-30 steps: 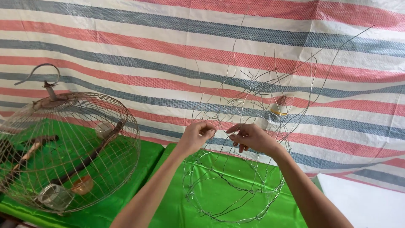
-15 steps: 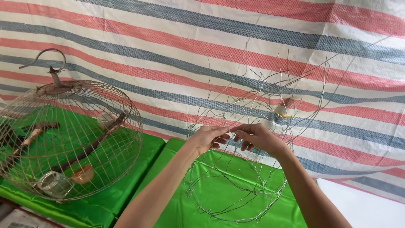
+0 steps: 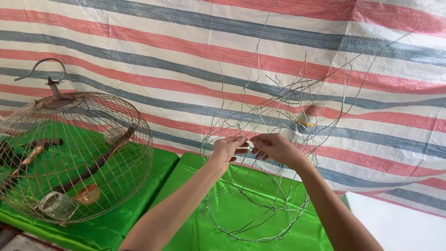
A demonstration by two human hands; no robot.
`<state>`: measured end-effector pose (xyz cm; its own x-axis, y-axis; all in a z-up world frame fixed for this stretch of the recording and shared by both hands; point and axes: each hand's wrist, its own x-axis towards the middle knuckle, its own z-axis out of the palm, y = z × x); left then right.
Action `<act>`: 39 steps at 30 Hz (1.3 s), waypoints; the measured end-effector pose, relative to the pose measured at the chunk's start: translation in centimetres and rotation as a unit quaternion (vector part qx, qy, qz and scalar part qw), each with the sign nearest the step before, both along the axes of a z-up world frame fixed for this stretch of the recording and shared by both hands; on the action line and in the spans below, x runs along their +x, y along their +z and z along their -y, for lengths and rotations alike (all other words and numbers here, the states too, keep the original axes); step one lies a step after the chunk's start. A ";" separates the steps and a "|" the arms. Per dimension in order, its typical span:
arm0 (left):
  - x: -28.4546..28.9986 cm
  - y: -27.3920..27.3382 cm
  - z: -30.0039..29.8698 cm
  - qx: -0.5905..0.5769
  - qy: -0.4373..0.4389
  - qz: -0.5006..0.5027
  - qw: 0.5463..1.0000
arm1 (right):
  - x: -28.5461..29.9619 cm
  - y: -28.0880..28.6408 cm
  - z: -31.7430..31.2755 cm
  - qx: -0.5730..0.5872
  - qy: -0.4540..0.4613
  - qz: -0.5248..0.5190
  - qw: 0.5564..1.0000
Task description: Manually weaving and twisting metal wires to construct a cage-like structure.
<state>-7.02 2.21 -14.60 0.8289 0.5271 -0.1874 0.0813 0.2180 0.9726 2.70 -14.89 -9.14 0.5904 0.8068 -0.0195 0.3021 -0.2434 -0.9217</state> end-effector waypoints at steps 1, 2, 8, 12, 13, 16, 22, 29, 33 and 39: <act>-0.3 0.4 0.4 -0.001 0.003 -0.004 1.000 | 0.7 -0.6 -0.1 0.000 -0.005 0.015 1.000; -0.4 0.3 0.4 -0.001 0.003 -0.004 1.000 | 0.7 -0.3 0.5 0.000 -0.006 0.015 1.000; -0.5 0.5 0.1 -0.002 -0.004 0.007 1.000 | -3.4 5.9 5.5 -0.103 -0.066 0.229 0.966; -0.8 0.4 0.4 -0.002 -0.010 0.020 1.000 | -7.2 9.6 9.6 -0.101 -0.096 0.222 0.965; -0.8 0.5 0.6 0.003 -0.003 0.026 1.000 | -7.4 9.7 10.7 -0.104 -0.099 0.210 0.967; -1.0 0.8 1.1 0.007 0.006 0.028 1.000 | -5.7 7.1 12.3 -0.169 -0.106 0.247 0.948; -1.4 0.9 1.4 0.012 0.016 0.026 0.999 | -3.6 4.2 12.7 -0.185 -0.127 0.266 0.937; -1.3 1.1 1.2 0.016 0.012 0.015 1.000 | -0.5 1.5 13.8 -0.179 -0.206 0.328 0.904; -0.8 0.5 1.1 0.012 0.020 0.027 0.999 | 1.6 -0.9 13.8 -0.233 -0.263 0.396 0.848; 0.3 -1.5 0.7 0.005 0.042 0.036 0.998 | 4.8 -0.8 12.5 -0.164 -0.245 0.365 0.883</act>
<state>-6.74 1.53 -16.14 0.7928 0.5969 -0.1228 -0.0074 0.2109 0.9775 7.49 -27.36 -9.91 0.8189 0.4720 0.3265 0.5710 -0.7276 -0.3803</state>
